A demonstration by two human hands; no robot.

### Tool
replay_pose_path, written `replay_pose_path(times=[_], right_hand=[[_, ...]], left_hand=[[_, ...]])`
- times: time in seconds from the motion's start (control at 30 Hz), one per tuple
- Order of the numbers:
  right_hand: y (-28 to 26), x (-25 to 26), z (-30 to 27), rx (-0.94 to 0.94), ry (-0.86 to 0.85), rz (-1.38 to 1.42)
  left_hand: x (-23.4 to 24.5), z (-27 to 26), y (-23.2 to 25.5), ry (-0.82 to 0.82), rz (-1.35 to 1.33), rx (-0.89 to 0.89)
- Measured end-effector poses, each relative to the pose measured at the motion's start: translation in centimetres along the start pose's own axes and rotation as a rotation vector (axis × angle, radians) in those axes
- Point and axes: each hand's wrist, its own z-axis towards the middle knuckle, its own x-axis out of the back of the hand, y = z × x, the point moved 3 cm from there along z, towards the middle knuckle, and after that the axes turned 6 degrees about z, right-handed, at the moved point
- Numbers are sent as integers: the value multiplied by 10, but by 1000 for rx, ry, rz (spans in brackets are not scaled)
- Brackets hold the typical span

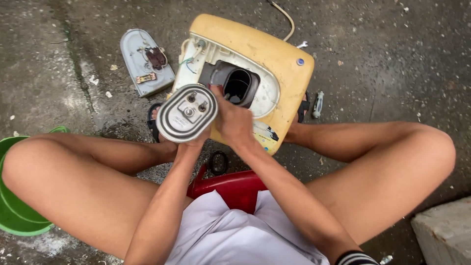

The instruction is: Disassembling a water heater to clean the heating element with sandpaper and inspect internal parts.

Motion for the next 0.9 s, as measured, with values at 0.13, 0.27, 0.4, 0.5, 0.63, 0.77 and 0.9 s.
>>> replay_pose_path(times=[0.13, 0.27, 0.4, 0.5, 0.63, 0.77, 0.9], right_hand=[[38, -78, -58, 52, -245, -83], [32, -45, -40, 187, -218, -203], [-27, 33, 16, 130, -54, -208], [-13, 2, -13, 5, -88, -5], [30, -50, -40, 104, -208, -120], [-1, 14, 13, 0, -83, -39], [32, -57, -39, -59, -191, 38]], left_hand=[[14, 5, 11, 19, 8, -7], [11, 0, 3, 22, 25, -19], [-7, -3, -7, 27, 43, -24], [-31, 39, 18, 27, 41, -54], [-68, 110, 93, 52, 63, -74], [-80, 119, 100, 63, 82, -71], [-76, 130, 104, 99, 108, -87]])
